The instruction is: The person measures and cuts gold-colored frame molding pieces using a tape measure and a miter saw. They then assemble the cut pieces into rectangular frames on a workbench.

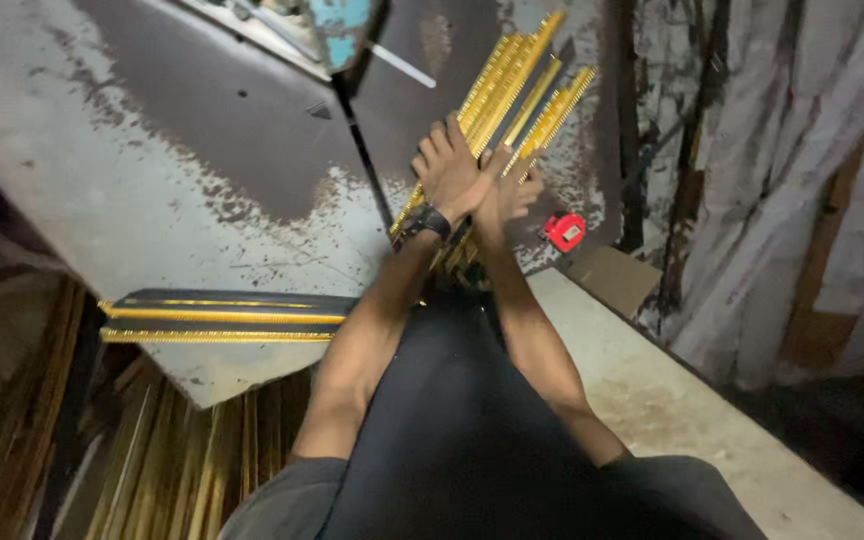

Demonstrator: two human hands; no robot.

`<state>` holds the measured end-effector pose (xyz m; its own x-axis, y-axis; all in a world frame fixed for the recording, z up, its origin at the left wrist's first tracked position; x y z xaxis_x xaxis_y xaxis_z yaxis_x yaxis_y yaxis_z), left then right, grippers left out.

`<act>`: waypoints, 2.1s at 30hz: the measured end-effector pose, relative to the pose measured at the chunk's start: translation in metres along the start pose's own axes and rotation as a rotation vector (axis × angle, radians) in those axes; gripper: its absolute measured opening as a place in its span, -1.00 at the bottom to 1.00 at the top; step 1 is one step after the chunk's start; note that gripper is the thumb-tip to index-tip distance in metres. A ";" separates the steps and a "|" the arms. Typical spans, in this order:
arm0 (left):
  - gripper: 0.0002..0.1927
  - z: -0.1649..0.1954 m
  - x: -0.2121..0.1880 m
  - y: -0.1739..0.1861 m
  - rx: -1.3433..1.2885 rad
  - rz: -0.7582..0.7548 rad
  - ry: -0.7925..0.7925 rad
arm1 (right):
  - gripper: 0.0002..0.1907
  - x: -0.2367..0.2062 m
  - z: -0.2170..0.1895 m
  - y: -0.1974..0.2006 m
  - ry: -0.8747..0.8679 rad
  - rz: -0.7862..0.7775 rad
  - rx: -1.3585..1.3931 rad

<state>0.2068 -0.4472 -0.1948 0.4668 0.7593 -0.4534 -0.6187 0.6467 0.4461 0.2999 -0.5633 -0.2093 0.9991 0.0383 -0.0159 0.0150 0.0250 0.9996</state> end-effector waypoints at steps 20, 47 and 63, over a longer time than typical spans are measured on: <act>-0.14 0.031 -0.006 -0.027 -0.495 -0.201 0.215 | -0.62 0.019 -0.013 0.039 0.511 -0.630 0.839; -0.07 0.092 -0.065 0.051 -0.650 0.112 -0.575 | -0.28 -0.035 -0.027 0.073 0.278 -1.081 1.755; 0.14 0.021 -0.002 -0.059 -0.082 -0.018 -0.082 | -0.55 -0.029 0.019 0.001 0.660 -0.154 0.547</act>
<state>0.2557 -0.4848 -0.2040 0.5264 0.7529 -0.3951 -0.6577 0.6550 0.3720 0.2713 -0.5830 -0.2078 0.7604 0.6494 0.0064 0.3337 -0.3992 0.8540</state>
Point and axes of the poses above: each hand's wrist, its own x-axis towards the middle knuckle, its own y-axis out of the back of the hand, z = x × y, the point moved 6 cm from there along x, towards the middle knuckle, and after that the axes turned 12 degrees about -x, right-handed, at the moved point
